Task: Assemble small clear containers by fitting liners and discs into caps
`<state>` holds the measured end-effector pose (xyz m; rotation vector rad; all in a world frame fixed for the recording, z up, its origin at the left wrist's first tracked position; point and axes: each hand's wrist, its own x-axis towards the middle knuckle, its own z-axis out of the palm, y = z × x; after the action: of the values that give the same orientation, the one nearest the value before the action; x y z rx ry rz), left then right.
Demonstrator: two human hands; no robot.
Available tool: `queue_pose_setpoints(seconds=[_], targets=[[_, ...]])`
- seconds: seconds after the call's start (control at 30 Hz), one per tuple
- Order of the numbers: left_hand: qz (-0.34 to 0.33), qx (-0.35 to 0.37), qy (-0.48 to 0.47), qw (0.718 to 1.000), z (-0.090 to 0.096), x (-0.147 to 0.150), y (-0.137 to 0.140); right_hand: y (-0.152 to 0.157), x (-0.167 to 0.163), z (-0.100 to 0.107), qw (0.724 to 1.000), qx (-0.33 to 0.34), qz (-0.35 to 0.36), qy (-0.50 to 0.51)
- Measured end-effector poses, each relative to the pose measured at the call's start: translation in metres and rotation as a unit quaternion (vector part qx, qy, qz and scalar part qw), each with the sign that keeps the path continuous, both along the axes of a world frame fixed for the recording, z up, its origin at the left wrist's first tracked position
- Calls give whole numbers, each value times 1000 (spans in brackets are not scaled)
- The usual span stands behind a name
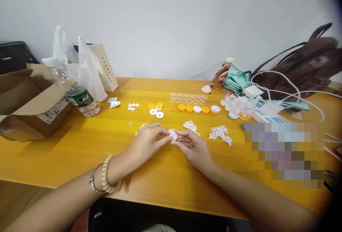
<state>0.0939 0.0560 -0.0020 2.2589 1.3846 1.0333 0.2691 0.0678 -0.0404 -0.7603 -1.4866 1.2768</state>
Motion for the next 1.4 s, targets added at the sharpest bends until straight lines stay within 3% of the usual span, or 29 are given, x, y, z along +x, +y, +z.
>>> queue_pose_setpoints(seconds=[0.2,0.47,0.6,1.2,1.4], targets=[[21,-11,26,999,-2,3,0,2,-1,-1,1000,-11,3,8],[-8,-104,-93,990,1,0,5,5,-1,3,999,-44,6,24],[-20,-142,-102,984,3,-2,7,4,-1,5,998,-56,-2,26],[-37,-60,-118,990,-2,-1,8,3,-1,9,998,-49,-4,30],[-1,-55,-115,992,2,0,8,3,-1,8,999,-43,-8,17]])
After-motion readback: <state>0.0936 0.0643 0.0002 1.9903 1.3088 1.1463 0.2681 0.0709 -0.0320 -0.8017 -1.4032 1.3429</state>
